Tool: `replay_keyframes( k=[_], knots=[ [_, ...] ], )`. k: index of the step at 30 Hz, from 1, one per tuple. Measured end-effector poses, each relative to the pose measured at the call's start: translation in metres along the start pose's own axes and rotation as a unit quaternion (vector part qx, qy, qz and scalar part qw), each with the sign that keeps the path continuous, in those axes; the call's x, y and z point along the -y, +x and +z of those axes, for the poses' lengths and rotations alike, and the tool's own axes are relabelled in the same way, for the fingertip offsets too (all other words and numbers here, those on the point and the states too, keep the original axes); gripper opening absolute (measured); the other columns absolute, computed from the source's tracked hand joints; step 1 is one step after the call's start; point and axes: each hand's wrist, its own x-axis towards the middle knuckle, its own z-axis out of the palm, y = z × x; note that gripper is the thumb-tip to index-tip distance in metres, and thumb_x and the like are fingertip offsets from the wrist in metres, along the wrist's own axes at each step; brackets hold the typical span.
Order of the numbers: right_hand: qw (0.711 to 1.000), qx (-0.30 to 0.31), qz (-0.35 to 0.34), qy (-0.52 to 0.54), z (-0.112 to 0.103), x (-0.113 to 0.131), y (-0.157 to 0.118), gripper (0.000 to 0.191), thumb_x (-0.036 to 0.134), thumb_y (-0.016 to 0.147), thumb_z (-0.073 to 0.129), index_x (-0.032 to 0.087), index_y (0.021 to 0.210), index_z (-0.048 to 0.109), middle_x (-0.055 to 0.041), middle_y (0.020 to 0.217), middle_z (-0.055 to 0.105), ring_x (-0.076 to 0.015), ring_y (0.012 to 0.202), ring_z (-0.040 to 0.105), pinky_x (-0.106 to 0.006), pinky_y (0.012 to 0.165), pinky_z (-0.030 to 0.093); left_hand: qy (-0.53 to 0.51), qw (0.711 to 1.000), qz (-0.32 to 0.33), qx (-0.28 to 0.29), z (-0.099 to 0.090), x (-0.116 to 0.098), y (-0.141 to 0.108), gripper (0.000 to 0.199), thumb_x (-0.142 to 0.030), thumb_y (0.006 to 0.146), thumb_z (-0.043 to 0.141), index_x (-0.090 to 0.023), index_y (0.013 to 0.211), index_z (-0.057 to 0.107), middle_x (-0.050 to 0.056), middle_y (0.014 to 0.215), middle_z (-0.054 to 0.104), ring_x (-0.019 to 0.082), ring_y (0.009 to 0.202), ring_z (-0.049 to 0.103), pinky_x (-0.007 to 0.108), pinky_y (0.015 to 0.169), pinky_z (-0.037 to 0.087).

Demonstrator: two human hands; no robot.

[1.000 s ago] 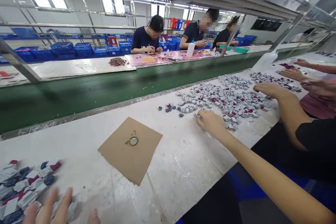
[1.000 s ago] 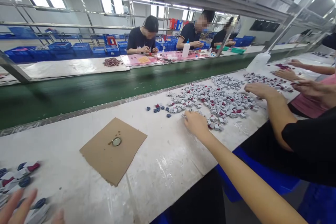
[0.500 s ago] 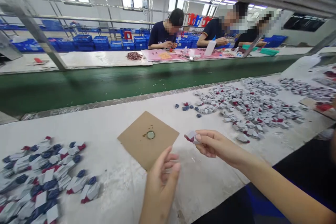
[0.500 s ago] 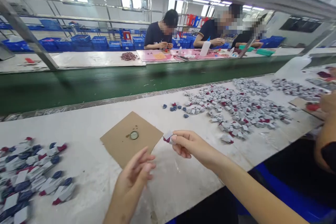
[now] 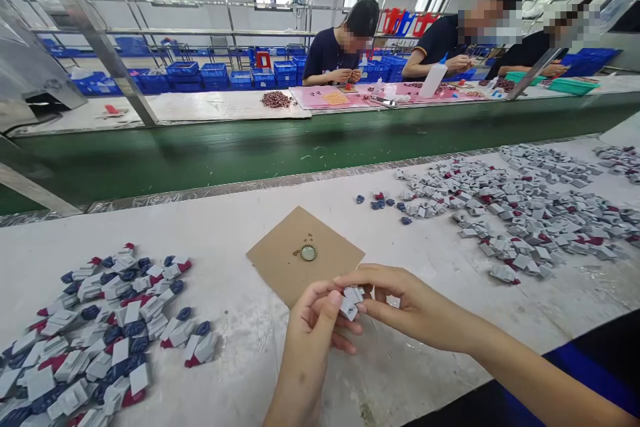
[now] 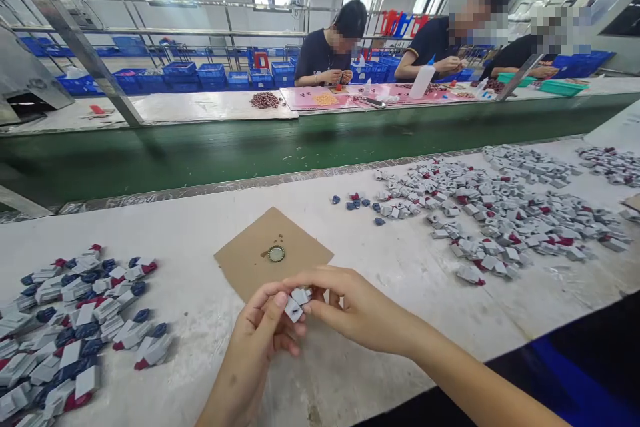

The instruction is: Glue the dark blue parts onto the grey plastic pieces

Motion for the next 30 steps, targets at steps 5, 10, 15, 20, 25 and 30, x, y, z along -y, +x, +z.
replay_keyframes(
  k=[5, 10, 15, 20, 25, 30],
  knots=[
    [0.968, -0.132, 0.054, -0.209, -0.037, -0.034, 0.014, 0.052, 0.039, 0.085, 0.047, 0.025, 0.134, 0.039, -0.004, 0.098, 0.062, -0.0145, 0.072, 0.057, -0.027, 0.06, 0.045, -0.025, 0.998, 0.019, -0.061, -0.011, -0.002, 0.001, 0.043, -0.033, 0.065, 0.075, -0.017, 0.102, 0.06, 0.007, 0.078, 0.073, 0.017, 0.072, 0.066, 0.02, 0.054, 0.052],
    [0.853, -0.258, 0.175, -0.419, -0.085, -0.08, 0.044, 0.038, 0.038, 0.087, 0.043, 0.017, 0.114, 0.058, -0.0093, 0.098, 0.062, -0.0197, 0.075, 0.059, -0.029, 0.058, 0.041, -0.031, 0.992, 0.019, -0.12, -0.031, -0.002, -0.004, 0.034, -0.033, 0.054, 0.082, -0.014, 0.08, 0.071, 0.008, 0.079, 0.074, 0.017, 0.073, 0.066, 0.02, 0.06, 0.054],
    [0.842, -0.224, 0.161, -0.463, -0.097, -0.096, 0.083, 0.031, 0.032, 0.087, 0.043, 0.019, 0.108, 0.062, -0.0107, 0.102, 0.061, -0.0225, 0.085, 0.058, -0.027, 0.058, 0.039, -0.066, 0.98, 0.015, -0.185, -0.052, -0.002, -0.012, 0.035, -0.032, 0.041, 0.088, -0.016, 0.067, 0.071, 0.005, 0.072, 0.074, 0.014, 0.067, 0.067, 0.014, 0.056, 0.052],
    [0.851, -0.201, 0.138, -0.466, -0.097, -0.093, 0.096, 0.024, 0.014, 0.08, 0.044, 0.014, 0.09, 0.066, -0.0134, 0.096, 0.061, -0.0224, 0.08, 0.059, -0.03, 0.064, 0.042, -0.133, 0.963, 0.032, -0.234, -0.065, -0.008, -0.016, 0.036, -0.032, 0.038, 0.089, -0.018, 0.066, 0.071, 0.002, 0.071, 0.074, 0.016, 0.073, 0.069, 0.012, 0.052, 0.052],
    [0.874, -0.202, 0.07, -0.436, -0.068, -0.065, 0.083, 0.028, 0.02, 0.085, 0.038, 0.015, 0.103, 0.059, -0.0118, 0.1, 0.058, -0.0173, 0.072, 0.058, -0.03, 0.067, 0.045, -0.14, 0.966, 0.038, -0.212, -0.066, -0.006, -0.016, 0.031, -0.03, 0.046, 0.086, -0.015, 0.069, 0.071, 0.005, 0.073, 0.074, 0.017, 0.071, 0.068, 0.016, 0.053, 0.053],
    [0.921, -0.135, -0.027, -0.364, -0.017, -0.026, 0.078, 0.03, 0.029, 0.089, 0.037, 0.021, 0.115, 0.05, -0.0065, 0.094, 0.063, -0.017, 0.072, 0.059, -0.029, 0.065, 0.046, -0.149, 0.966, 0.041, -0.205, -0.066, -0.003, -0.016, 0.031, -0.031, 0.046, 0.086, -0.015, 0.068, 0.07, 0.005, 0.073, 0.074, 0.016, 0.07, 0.068, 0.016, 0.051, 0.053]
  ],
)
